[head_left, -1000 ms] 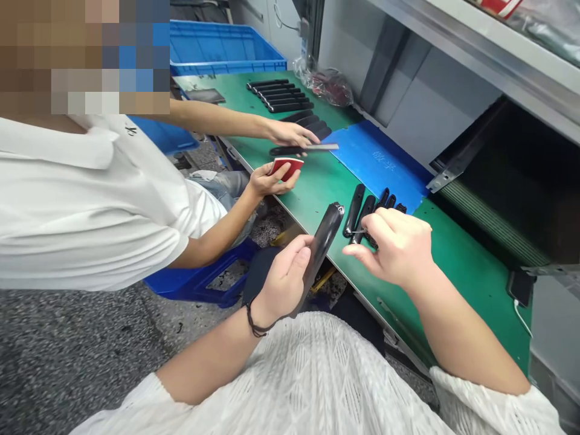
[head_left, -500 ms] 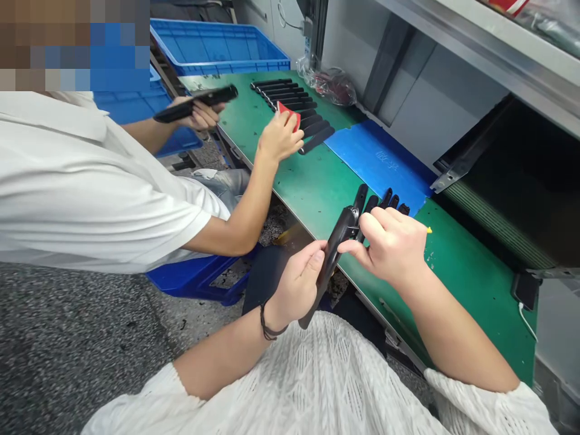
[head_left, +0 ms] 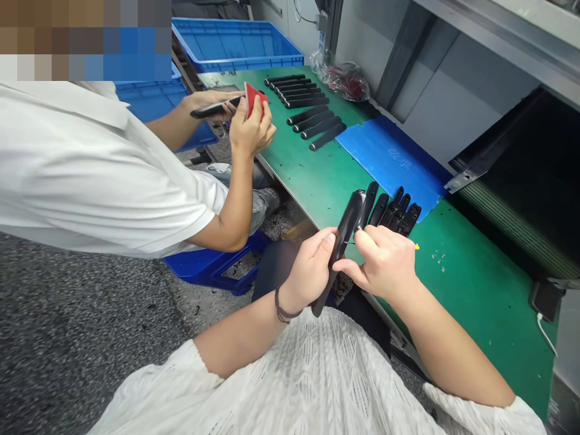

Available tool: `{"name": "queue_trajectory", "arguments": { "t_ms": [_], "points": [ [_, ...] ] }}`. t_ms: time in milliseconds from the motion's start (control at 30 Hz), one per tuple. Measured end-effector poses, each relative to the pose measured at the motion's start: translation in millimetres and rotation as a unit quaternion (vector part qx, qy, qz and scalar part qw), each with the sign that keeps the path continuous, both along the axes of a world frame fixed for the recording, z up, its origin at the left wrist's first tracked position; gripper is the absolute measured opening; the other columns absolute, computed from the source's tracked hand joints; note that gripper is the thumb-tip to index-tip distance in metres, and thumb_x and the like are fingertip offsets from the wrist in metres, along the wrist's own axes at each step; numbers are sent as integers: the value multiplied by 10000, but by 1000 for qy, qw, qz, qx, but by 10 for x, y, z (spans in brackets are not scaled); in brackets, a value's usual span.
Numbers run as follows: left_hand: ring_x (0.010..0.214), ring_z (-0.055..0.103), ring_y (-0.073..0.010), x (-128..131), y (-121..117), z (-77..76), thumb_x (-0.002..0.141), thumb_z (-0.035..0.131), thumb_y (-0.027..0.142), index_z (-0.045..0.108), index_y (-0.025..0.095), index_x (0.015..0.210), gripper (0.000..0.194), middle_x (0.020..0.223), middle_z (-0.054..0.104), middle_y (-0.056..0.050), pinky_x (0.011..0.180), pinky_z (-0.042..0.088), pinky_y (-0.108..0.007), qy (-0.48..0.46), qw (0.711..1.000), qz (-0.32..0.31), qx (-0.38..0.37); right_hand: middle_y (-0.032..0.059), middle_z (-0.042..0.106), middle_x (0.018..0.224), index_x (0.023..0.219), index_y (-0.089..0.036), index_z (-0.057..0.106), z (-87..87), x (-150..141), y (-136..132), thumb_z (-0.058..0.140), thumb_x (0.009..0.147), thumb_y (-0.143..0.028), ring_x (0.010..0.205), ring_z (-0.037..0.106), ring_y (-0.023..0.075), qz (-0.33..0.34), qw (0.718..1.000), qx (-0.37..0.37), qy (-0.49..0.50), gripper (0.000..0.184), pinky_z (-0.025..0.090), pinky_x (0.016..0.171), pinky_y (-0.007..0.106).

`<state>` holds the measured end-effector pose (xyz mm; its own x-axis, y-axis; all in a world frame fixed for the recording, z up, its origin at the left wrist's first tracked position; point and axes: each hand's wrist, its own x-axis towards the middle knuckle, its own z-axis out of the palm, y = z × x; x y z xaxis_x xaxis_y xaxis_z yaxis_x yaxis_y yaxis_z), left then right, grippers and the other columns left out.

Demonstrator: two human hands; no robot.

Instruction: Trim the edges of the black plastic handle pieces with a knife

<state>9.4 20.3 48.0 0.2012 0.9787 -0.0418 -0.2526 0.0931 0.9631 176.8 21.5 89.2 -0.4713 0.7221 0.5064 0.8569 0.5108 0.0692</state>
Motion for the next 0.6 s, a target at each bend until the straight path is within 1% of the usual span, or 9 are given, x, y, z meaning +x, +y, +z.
{"name": "queue_trajectory", "arguments": {
  "t_ms": [100, 200, 267, 467, 600],
  "points": [
    [592, 478, -122, -10, 53, 24, 1033, 482, 576, 661, 174, 996, 442, 678, 533, 8, 551, 402, -248, -5, 1000, -4, 2, 0, 512, 647, 707, -199, 543, -34, -59, -48, 464, 986, -712, 605, 405, 138, 25, 1000, -7, 3, 589, 235, 590, 306],
    [577, 443, -116, -20, 89, 50, 1020, 507, 579, 668, 176, 981, 436, 688, 528, 7, 543, 389, -246, -11, 1000, 10, -5, 2, 522, 652, 704, -201, 555, -58, -94, -94, 466, 992, -703, 604, 398, 140, 39, 999, -14, -10, 585, 244, 603, 315],
    [563, 424, -115, -21, 100, 70, 1007, 524, 588, 679, 174, 972, 444, 682, 532, 5, 536, 381, -247, -14, 1000, 14, -11, 1, 522, 649, 704, -205, 563, -67, -102, -117, 466, 1000, -691, 604, 393, 143, 38, 999, -8, -21, 577, 240, 604, 321],
    [586, 445, -121, 23, 95, 149, 997, 549, 567, 674, 162, 955, 426, 654, 520, 7, 545, 380, -238, -43, 999, 9, -26, -3, 478, 606, 652, -214, 531, -96, -108, -173, 444, 1021, -676, 596, 350, 153, 15, 998, 50, -20, 598, 206, 597, 332],
    [539, 412, -102, 76, 98, 198, 1005, 542, 541, 641, 159, 928, 402, 615, 497, 21, 514, 355, -225, -58, 998, 13, -37, 2, 480, 604, 658, -212, 546, -150, -116, -224, 423, 1051, -622, 606, 343, 160, 17, 999, 43, -6, 582, 192, 597, 336]
  ]
}}
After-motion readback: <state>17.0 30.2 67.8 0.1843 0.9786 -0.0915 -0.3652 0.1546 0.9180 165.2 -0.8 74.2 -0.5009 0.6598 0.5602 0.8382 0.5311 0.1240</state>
